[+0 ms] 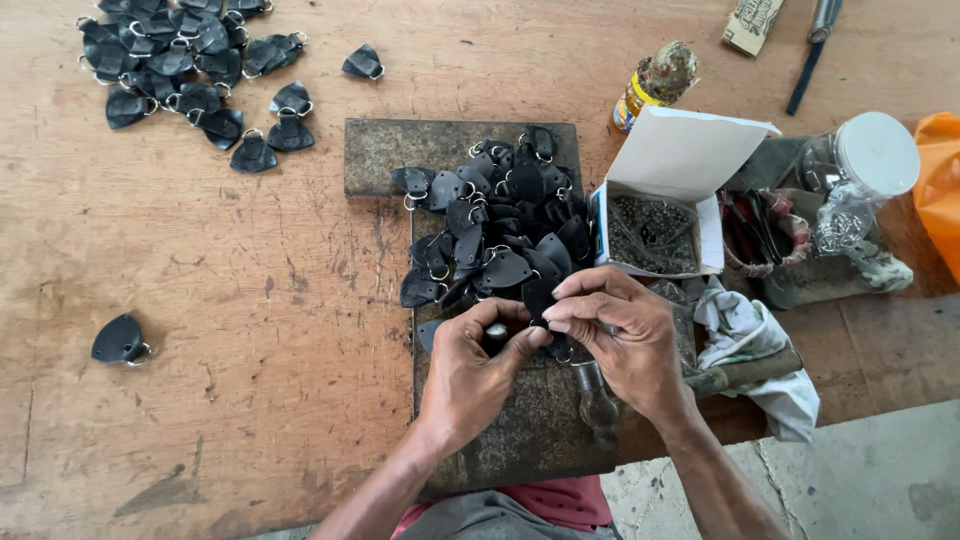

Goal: The person attaches metal split rings to black leather keychain fobs. They pick up a fob, thread a metal ring through its hole, and use a punch and hammer on a steel block to set the fastener, placing finished fobs in a pile on the workbench.

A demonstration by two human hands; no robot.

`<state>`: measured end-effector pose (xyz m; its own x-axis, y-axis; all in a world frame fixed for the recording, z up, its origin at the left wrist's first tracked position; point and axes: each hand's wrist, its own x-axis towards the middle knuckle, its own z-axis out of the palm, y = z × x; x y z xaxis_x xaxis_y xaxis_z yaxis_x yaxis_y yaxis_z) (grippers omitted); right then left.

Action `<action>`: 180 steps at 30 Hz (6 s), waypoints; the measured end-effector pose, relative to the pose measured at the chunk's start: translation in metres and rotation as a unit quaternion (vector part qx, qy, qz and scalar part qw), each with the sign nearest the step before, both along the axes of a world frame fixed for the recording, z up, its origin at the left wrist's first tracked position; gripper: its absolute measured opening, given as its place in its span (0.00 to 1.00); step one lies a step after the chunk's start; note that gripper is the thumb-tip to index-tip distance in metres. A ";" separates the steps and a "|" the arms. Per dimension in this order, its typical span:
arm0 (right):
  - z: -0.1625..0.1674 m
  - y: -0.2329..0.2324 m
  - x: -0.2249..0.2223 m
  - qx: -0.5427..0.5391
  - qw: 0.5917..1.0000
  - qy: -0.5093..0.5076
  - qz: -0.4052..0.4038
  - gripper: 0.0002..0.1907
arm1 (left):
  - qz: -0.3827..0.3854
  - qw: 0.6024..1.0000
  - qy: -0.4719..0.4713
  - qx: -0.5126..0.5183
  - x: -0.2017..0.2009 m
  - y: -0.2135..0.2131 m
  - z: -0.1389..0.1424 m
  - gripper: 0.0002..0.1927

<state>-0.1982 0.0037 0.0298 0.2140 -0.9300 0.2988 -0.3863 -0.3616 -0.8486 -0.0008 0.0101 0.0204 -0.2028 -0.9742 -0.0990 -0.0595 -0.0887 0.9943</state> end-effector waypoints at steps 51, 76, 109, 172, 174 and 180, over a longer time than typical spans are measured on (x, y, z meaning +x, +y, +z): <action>0.026 0.055 0.049 0.150 0.975 0.156 0.052 0.11 | 0.055 0.975 -0.088 -0.196 0.049 0.083 0.008 0.22; -0.023 0.162 0.050 -0.074 0.969 0.235 -0.003 0.14 | -0.034 0.986 0.155 0.050 0.055 0.098 -0.013 0.08; -0.084 0.186 0.041 -0.169 0.977 0.132 -0.018 0.14 | -0.074 0.997 -0.004 -0.025 0.043 0.110 -0.006 0.07; 0.088 0.188 -0.021 -0.045 0.967 0.250 0.024 0.13 | -0.032 0.928 -0.136 -0.345 0.034 0.148 -0.022 0.11; 0.088 0.189 -0.011 -0.014 0.951 0.308 0.034 0.14 | -0.027 0.929 -0.138 -0.342 0.034 0.148 -0.023 0.11; 0.106 0.184 -0.032 0.131 0.934 0.333 0.010 0.14 | -0.014 0.918 -0.155 -0.364 0.033 0.149 -0.022 0.09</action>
<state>-0.2302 0.1881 0.1361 0.2896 -0.9461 -0.1448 -0.8555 -0.1880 -0.4825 0.0324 0.1594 -0.0018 -0.3013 -0.7996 0.5195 -0.3425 0.5992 0.7236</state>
